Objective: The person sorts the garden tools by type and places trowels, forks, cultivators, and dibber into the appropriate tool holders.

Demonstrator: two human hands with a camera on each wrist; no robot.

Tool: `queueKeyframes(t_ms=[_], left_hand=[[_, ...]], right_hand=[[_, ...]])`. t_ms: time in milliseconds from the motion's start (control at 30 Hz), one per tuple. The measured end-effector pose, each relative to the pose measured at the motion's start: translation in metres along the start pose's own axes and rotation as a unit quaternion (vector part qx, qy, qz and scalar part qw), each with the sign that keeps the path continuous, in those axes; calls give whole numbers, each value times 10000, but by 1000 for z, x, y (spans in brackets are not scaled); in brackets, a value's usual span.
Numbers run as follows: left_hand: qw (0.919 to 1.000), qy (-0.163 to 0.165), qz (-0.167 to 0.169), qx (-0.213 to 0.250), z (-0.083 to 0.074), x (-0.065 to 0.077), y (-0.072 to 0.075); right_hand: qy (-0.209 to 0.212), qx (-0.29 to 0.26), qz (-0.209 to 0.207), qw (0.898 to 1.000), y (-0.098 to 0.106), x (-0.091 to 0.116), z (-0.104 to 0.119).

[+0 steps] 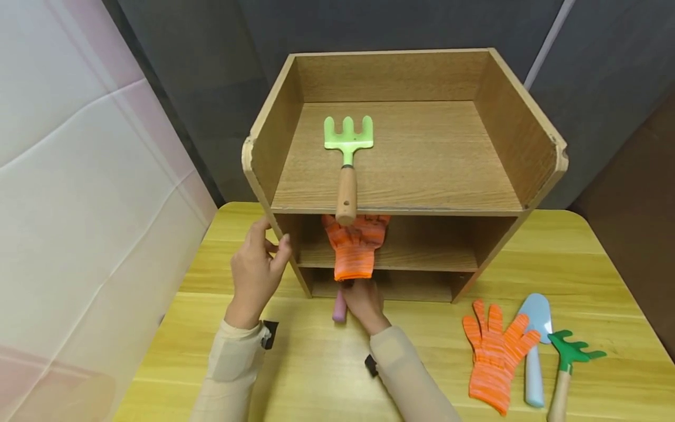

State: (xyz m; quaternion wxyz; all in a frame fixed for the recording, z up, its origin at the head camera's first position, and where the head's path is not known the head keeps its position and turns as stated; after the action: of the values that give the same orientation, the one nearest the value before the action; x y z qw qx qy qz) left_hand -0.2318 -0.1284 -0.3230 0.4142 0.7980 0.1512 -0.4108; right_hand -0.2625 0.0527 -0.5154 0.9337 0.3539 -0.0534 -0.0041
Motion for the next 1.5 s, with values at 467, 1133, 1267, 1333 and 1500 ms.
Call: queueKeyframes(t_ms=[467, 1133, 1267, 1333, 1500], left_hand=[[10000, 61, -23, 4, 1, 1, -1], [9994, 320, 127, 93, 3, 0, 0], [9992, 352, 145, 80, 3, -2, -1], [9993, 348, 143, 84, 2, -5, -1], [9991, 363, 207, 113, -1, -10, -2]], right_hand=[[26, -63, 90, 9999, 1, 1, -1], [625, -1816, 75, 9814, 13, 15, -18], [733, -1829, 56, 9804, 20, 18, -20], [756, -1883, 42, 9792, 23, 20, -21], [695, -2103, 90, 9751, 31, 24, -25]])
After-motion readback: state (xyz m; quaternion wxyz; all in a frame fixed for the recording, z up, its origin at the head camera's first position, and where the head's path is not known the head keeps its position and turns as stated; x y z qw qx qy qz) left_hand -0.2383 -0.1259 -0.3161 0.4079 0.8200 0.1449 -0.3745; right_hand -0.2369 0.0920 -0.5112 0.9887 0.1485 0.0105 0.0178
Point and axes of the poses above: each hand's wrist, its own x-axis away from the middle knuckle, its own y-axis out of the back of the hand, z = x × y, the point moved 8 cm from there along -x, towards the middle knuckle, and after that the axes turned 4 degrees about z, right-handed, at the moved point
